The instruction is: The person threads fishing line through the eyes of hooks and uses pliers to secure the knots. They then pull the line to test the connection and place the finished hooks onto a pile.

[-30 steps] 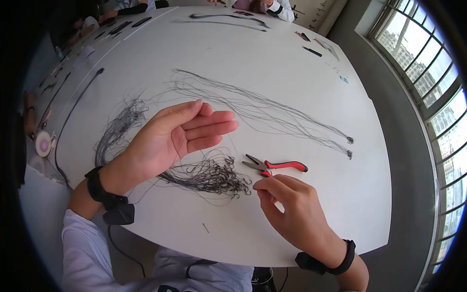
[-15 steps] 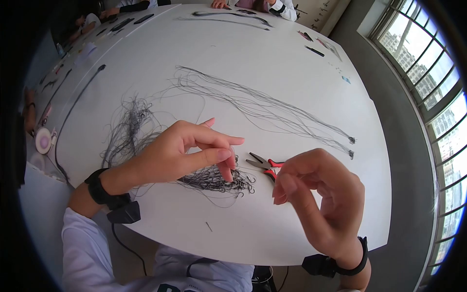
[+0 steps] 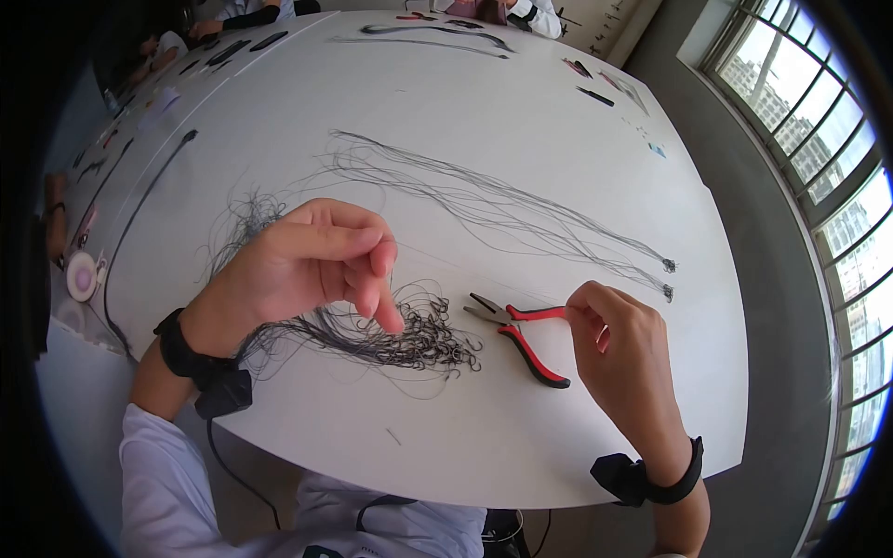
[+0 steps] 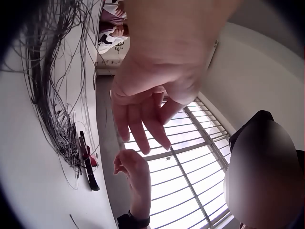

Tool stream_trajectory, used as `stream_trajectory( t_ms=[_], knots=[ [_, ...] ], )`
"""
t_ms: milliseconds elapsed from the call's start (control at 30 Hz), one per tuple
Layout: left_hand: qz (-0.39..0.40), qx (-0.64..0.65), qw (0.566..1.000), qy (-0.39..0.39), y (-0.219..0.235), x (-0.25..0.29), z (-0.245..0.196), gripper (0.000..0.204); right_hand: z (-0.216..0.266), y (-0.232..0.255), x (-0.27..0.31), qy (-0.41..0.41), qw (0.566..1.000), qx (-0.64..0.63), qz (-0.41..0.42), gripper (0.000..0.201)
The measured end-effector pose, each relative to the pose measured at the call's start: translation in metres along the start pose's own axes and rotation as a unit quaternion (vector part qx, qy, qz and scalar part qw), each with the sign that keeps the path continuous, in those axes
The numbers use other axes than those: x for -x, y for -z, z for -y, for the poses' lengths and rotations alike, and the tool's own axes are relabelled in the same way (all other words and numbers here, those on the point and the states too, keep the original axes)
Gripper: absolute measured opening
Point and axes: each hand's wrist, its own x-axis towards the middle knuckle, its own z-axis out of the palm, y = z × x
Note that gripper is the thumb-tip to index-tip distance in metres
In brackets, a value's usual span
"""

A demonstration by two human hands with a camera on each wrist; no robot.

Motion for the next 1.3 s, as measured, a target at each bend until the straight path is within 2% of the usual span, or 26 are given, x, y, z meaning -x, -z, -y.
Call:
stream_trajectory(
  t_ms=[67, 100, 133, 200, 267, 333, 433, 467, 533, 567, 667, 800, 900, 1000, 1133, 1200, 1267, 1300],
  knots=[
    [-0.065, 0.132, 0.988, -0.041, 0.0, -0.001, -0.001, 0.026, 0.007, -0.006, 0.006, 0.046, 0.998, -0.017, 0.025, 0.007],
    [-0.096, 0.093, 0.989, -0.066, -0.002, 0.0, -0.002, 0.025, 0.01, -0.009, 0.008, 0.101, 0.994, -0.009, 0.034, 0.007],
    [-0.096, 0.092, 0.989, -0.065, -0.004, -0.002, 0.0, 0.025, 0.013, -0.013, 0.011, 0.154, 0.987, -0.001, 0.043, 0.008],
    [-0.096, 0.108, 0.982, -0.125, -0.011, -0.007, 0.004, 0.025, 0.027, -0.02, 0.019, 0.223, 0.971, -0.01, 0.086, 0.009],
    [-0.091, 0.112, 0.983, -0.114, -0.015, -0.008, 0.009, 0.025, 0.037, -0.026, 0.025, 0.28, 0.952, 0.0, 0.123, 0.015],
    [-0.086, 0.116, 0.984, -0.103, -0.017, -0.009, 0.017, 0.024, 0.049, -0.03, 0.027, 0.302, 0.942, -0.032, 0.143, 0.013],
    [-0.097, -0.018, 0.993, -0.066, -0.023, -0.01, 0.03, 0.024, 0.06, -0.032, 0.026, 0.318, 0.935, -0.107, 0.113, 0.015],
    [-0.097, -0.017, 0.993, -0.066, -0.025, -0.009, 0.03, 0.024, 0.061, -0.029, 0.023, 0.317, 0.935, -0.107, 0.114, 0.015],
    [-0.09, -0.144, 0.985, 0.036, -0.026, -0.008, 0.03, 0.025, 0.062, -0.02, 0.015, 0.302, 0.942, -0.122, 0.08, 0.015],
    [-0.091, -0.143, 0.985, 0.036, -0.028, -0.007, 0.027, 0.025, 0.063, -0.017, 0.011, 0.27, 0.952, -0.137, 0.05, 0.012],
    [-0.05, -0.08, 0.989, 0.117, -0.034, -0.005, 0.016, 0.026, 0.052, -0.004, -0.001, 0.204, 0.967, -0.148, 0.022, 0.01],
    [-0.042, -0.072, 0.989, 0.119, -0.029, -0.003, 0.02, 0.025, 0.041, 0.004, -0.007, 0.14, 0.98, -0.139, -0.03, 0.008],
    [-0.039, -0.093, 0.988, 0.117, -0.024, -0.004, 0.018, 0.024, 0.031, 0.007, -0.009, 0.135, 0.982, -0.107, -0.072, 0.007],
    [-0.048, -0.049, 0.992, 0.108, -0.021, -0.004, 0.015, 0.024, 0.021, 0.005, -0.01, 0.114, 0.989, -0.06, -0.074, 0.006],
    [-0.075, -0.001, 0.994, 0.083, -0.011, -0.004, 0.014, 0.025, 0.012, -0.003, -0.007, 0.065, 0.997, -0.048, -0.009, 0.005],
    [-0.078, 0.028, 0.993, 0.08, -0.01, -0.004, 0.016, 0.025, 0.011, -0.01, -0.003, 0.078, 0.994, -0.079, 0.019, 0.003],
    [-0.116, 0.116, 0.986, 0.019, -0.013, -0.005, 0.019, 0.027, 0.018, -0.015, 0.004, 0.094, 0.991, -0.084, 0.038, 0.004],
    [-0.117, 0.116, 0.986, 0.019, -0.015, -0.006, 0.021, 0.027, 0.018, -0.021, 0.007, 0.131, 0.987, -0.082, 0.04, 0.007]
  ],
)
